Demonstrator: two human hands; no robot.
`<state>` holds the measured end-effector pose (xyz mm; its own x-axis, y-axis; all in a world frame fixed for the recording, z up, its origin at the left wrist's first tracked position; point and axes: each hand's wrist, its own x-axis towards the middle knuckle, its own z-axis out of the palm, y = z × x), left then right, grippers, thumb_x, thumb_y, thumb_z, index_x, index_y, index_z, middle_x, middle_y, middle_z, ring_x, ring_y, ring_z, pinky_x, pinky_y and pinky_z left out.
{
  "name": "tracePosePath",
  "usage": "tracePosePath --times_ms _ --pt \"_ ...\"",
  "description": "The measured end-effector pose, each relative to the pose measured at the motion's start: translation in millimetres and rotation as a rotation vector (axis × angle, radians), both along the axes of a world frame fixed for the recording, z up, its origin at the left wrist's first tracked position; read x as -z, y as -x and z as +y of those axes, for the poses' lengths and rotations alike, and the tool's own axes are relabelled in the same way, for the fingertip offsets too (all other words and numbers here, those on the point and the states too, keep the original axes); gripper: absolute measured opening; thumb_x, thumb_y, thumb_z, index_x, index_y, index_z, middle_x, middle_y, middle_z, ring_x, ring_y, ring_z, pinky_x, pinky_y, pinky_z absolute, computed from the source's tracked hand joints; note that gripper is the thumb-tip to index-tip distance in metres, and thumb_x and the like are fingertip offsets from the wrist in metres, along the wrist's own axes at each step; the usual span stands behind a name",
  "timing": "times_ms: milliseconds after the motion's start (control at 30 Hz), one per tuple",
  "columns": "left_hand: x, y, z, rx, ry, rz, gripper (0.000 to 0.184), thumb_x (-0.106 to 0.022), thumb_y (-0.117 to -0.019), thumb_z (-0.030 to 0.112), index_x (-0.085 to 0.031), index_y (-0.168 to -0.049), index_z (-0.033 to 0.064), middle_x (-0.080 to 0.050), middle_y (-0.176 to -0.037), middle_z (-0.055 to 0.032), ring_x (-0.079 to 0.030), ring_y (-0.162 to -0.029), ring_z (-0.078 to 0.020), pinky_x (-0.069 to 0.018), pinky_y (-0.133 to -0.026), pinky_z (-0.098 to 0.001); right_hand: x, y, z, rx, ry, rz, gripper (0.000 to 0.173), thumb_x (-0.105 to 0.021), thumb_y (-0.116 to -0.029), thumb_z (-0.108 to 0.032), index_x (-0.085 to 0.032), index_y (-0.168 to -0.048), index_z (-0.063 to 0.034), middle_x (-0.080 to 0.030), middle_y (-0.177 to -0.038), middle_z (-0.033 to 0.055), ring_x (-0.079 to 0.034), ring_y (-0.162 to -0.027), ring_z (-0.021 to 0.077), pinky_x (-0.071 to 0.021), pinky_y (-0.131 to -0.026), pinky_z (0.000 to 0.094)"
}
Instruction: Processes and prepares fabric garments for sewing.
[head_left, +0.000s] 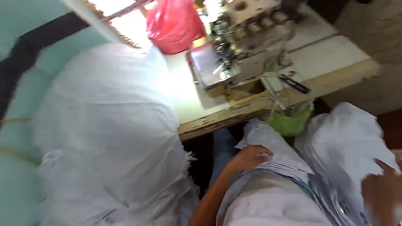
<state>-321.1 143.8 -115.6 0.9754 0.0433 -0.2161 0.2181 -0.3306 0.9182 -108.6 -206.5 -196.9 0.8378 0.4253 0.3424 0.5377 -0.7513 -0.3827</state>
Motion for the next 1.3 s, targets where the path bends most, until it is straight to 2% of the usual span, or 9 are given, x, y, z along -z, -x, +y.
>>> tracePosePath --times_ms 133,233,400,500,667,767,900,1033,1300 --pt "-36.3 119.4 50.4 -0.644 -0.163 -0.139 0.027 -0.054 -0.0994 0.005 -0.068 -0.119 -0.0079 -0.071 -0.119 -0.0176 -0.068 -0.110 -0.0188 -0.0542 -0.098 -0.0347 -33.9 43.1 206.6 -0.699 -0.217 -0.049 0.029 -0.052 -0.0944 0.001 -0.072 -0.115 0.0053 -0.061 -0.129 0.0374 -0.054 -0.124 0.0600 -0.0402 -0.104 0.0712" --pt "-59.2 193.6 78.9 -1.076 -0.516 -0.206 0.026 -0.054 -0.0995 0.007 -0.069 -0.116 -0.0066 -0.071 -0.120 -0.0164 -0.068 -0.113 -0.0181 -0.0545 -0.099 -0.0356 -45.1 118.6 306.1 -1.127 -0.264 0.151 0.027 -0.053 -0.0947 0.002 -0.075 -0.110 -0.0017 -0.073 -0.116 0.0196 -0.070 -0.110 0.0381 -0.0549 -0.095 0.0564" --pt "-47.2 263.0 121.1 -1.396 -1.065 -0.026 0.024 -0.062 -0.0964 0.008 -0.071 -0.114 -0.0061 -0.060 -0.135 -0.0290 -0.049 -0.134 -0.0488 -0.0306 -0.114 -0.0631 -51.8 232.7 385.9 -1.188 -0.007 1.230 0.039 -0.060 -0.1025 -0.017 -0.061 -0.136 0.0038 -0.063 -0.135 0.0215 -0.064 -0.123 0.0276 -0.0490 -0.107 0.0409" --pt "-34.9 261.3 127.8 -1.448 -1.147 -0.071 0.023 -0.061 -0.0954 0.009 -0.072 -0.110 -0.0052 -0.061 -0.131 -0.0289 -0.048 -0.132 -0.0494 -0.0282 -0.113 -0.0633 -49.0 271.5 400.1 -1.046 -0.030 1.474 0.048 -0.072 -0.0949 -0.018 -0.058 -0.134 0.0063 -0.060 -0.134 0.0246 -0.060 -0.122 0.0287 -0.0479 -0.105 0.0414" --pt "-29.8 255.3 125.3 -1.470 -1.196 -0.076 0.023 -0.059 -0.0968 0.011 -0.073 -0.109 -0.0040 -0.061 -0.131 -0.0286 -0.048 -0.132 -0.0492 -0.0262 -0.112 -0.0652 -57.0 282.4 390.2 -0.832 -0.142 1.283 0.046 -0.071 -0.0918 -0.008 -0.056 -0.132 0.0084 -0.053 -0.137 0.0287 -0.061 -0.117 0.0312 -0.0521 -0.098 0.0388" --pt "-27.3 254.3 125.0 -1.490 -1.207 -0.070 0.024 -0.059 -0.0979 0.013 -0.073 -0.109 -0.0028 -0.062 -0.131 -0.0267 -0.048 -0.132 -0.0476 -0.0279 -0.112 -0.0622 -60.4 289.2 374.6 -0.925 -0.196 1.161 0.036 -0.066 -0.0948 -0.009 -0.059 -0.124 0.0101 -0.064 -0.116 0.0239 -0.065 -0.096 0.0252 -0.0548 -0.085 0.0358" --pt "-25.8 250.4 124.5 -1.498 -1.240 -0.036 0.024 -0.056 -0.0988 0.012 -0.073 -0.111 -0.0012 -0.061 -0.133 -0.0259 -0.047 -0.134 -0.0475 -0.0255 -0.113 -0.0641 -64.6 303.2 380.0 -1.000 0.076 1.430 0.043 -0.068 -0.0978 -0.019 -0.058 -0.131 0.0061 -0.066 -0.123 0.0220 -0.066 -0.109 0.0283 -0.0522 -0.096 0.0441" --pt "-31.4 257.3 123.3 -1.440 -1.186 -0.034 0.026 -0.058 -0.0980 0.013 -0.072 -0.113 -0.0018 -0.060 -0.135 -0.0258 -0.046 -0.135 -0.0473 -0.0247 -0.113 -0.0645 -67.6 314.5 376.6 -1.030 0.130 1.470 0.026 -0.069 -0.0966 -0.018 -0.070 -0.109 0.0043 -0.071 -0.101 0.0166 -0.068 -0.093 0.0229 -0.0524 -0.088 0.0432" --pt "-83.1 246.3 100.9 -1.212 -1.015 -0.119 0.021 -0.063 -0.0957 0.005 -0.069 -0.108 -0.0106 -0.068 -0.119 -0.0274 -0.066 -0.115 -0.0364 -0.0512 -0.100 -0.0480 -85.6 308.4 338.2 -1.178 -0.285 1.022 0.027 -0.075 -0.0899 -0.020 -0.068 -0.082 0.0055 -0.065 -0.072 0.0130 -0.062 -0.069 0.0206 -0.0487 -0.069 0.0385"
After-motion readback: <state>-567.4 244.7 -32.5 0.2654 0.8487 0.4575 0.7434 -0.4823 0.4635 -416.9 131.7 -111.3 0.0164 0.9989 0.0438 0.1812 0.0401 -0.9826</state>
